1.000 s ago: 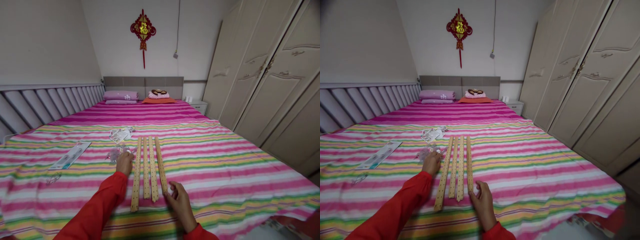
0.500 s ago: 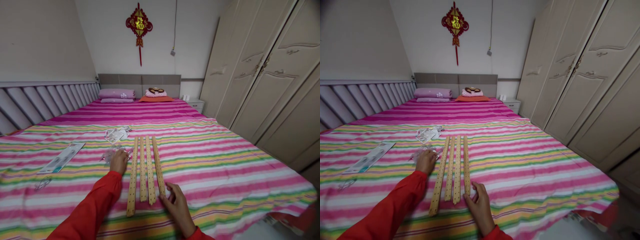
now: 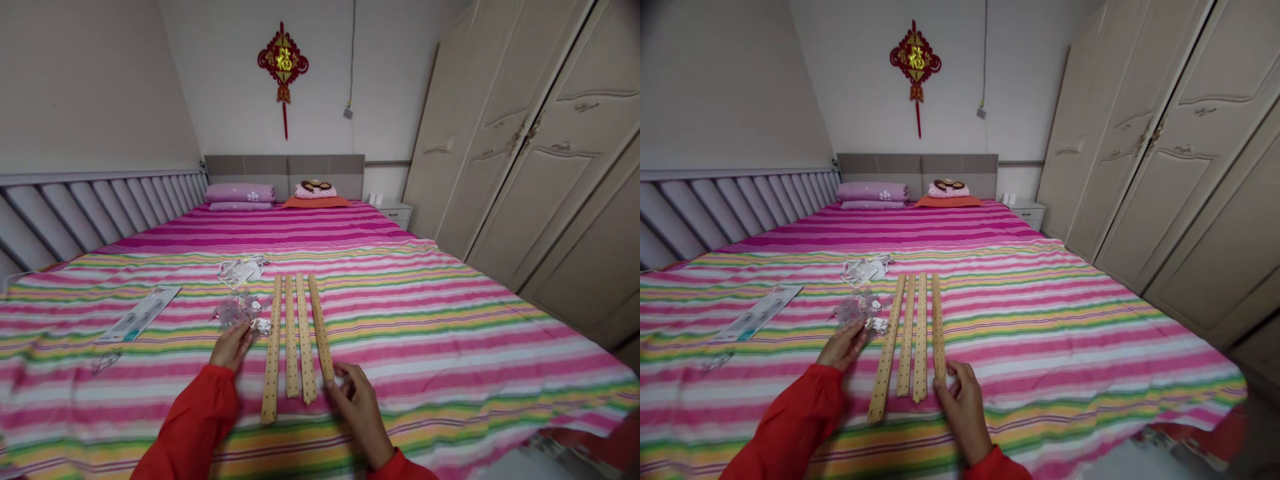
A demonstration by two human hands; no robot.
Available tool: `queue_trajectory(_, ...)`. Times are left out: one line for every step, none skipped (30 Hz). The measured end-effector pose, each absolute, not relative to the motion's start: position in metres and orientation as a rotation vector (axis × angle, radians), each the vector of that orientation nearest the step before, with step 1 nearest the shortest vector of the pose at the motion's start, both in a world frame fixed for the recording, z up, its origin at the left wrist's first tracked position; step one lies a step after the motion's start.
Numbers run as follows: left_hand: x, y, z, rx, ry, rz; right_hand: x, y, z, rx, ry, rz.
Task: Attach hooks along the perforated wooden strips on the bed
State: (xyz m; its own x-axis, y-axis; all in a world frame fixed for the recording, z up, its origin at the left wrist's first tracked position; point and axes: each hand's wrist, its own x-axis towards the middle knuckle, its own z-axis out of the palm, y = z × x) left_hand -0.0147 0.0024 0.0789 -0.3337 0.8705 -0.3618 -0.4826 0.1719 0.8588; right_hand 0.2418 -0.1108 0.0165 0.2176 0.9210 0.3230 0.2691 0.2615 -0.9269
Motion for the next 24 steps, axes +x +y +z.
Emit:
queue_trajectory(-0.013,-0.002,0.077,0.400,1.259,1.451,0.239,-0.109,0.019,-1.248,-1.311,0.677)
queue_trajectory(-0.012,-0.005,0.076,0.382,1.253,1.446,0.235,-0.108,0.022,-1.237,-1.316,0.690)
queue_trajectory(-0.011,-0.009,0.074,0.370,1.245,1.449,0.230,-0.106,0.025,-1.225,-1.321,0.715)
queue_trajectory(-0.010,-0.012,0.072,0.360,1.235,1.460,0.224,-0.103,0.028,-1.210,-1.328,0.750)
queue_trajectory(-0.010,-0.014,0.070,0.345,1.225,1.471,0.217,-0.100,0.031,-1.194,-1.338,0.791)
queue_trajectory(-0.009,-0.017,0.068,0.331,1.216,1.479,0.209,-0.096,0.034,-1.174,-1.351,0.829)
queue_trajectory(-0.009,-0.018,0.066,0.320,1.206,1.485,0.202,-0.093,0.036,-1.153,-1.366,0.858)
queue_trajectory(-0.010,-0.020,0.064,0.315,1.196,1.488,0.194,-0.089,0.038,-1.131,-1.384,0.879)
queue_trajectory(-0.010,-0.021,0.063,0.319,1.187,1.490,0.187,-0.085,0.039,-1.109,-1.402,0.896)
queue_trajectory(-0.011,-0.021,0.062,0.330,1.178,1.491,0.180,-0.082,0.040,-1.090,-1.421,0.915)
queue_trajectory(-0.012,-0.022,0.061,0.347,1.170,1.497,0.174,-0.080,0.041,-1.076,-1.441,0.939)
queue_trajectory(-0.013,-0.022,0.060,0.367,1.165,1.508,0.168,-0.077,0.042,-1.066,-1.461,0.962)
queue_trajectory(-0.014,-0.022,0.059,0.390,1.161,1.520,0.163,-0.076,0.042,-1.057,-1.483,0.981)
queue_trajectory(-0.015,-0.023,0.058,0.412,1.161,1.532,0.159,-0.074,0.043,-1.048,-1.510,0.994)
queue_trajectory(-0.016,-0.023,0.057,0.429,1.164,1.543,0.155,-0.073,0.044,-1.038,-1.542,0.999)
queue_trajectory(-0.016,-0.023,0.057,0.442,1.171,1.549,0.151,-0.072,0.045,-1.024,-1.576,0.996)
queue_trajectory(-0.017,-0.024,0.056,0.454,1.176,1.547,0.147,-0.070,0.045,-1.008,-1.607,0.984)
queue_trajectory(-0.017,-0.025,0.056,0.461,1.179,1.540,0.144,-0.068,0.047,-0.991,-1.634,0.970)
queue_trajectory(-0.017,-0.027,0.056,0.465,1.179,1.527,0.141,-0.066,0.048,-0.975,-1.654,0.960)
queue_trajectory(-0.016,-0.028,0.056,0.469,1.174,1.513,0.138,-0.063,0.050,-0.958,-1.670,0.953)
queue_trajectory(-0.015,-0.030,0.057,0.470,1.165,1.497,0.135,-0.060,0.052,-0.940,-1.683,0.946)
queue_trajectory(-0.014,-0.033,0.057,0.471,1.153,1.483,0.132,-0.056,0.054,-0.922,-1.700,0.934)
queue_trajectory(-0.013,-0.035,0.058,0.468,1.144,1.471,0.129,-0.053,0.056,-0.905,-1.723,0.910)
queue_trajectory(-0.011,-0.038,0.058,0.465,1.135,1.461,0.126,-0.049,0.057,-0.893,-1.747,0.873)
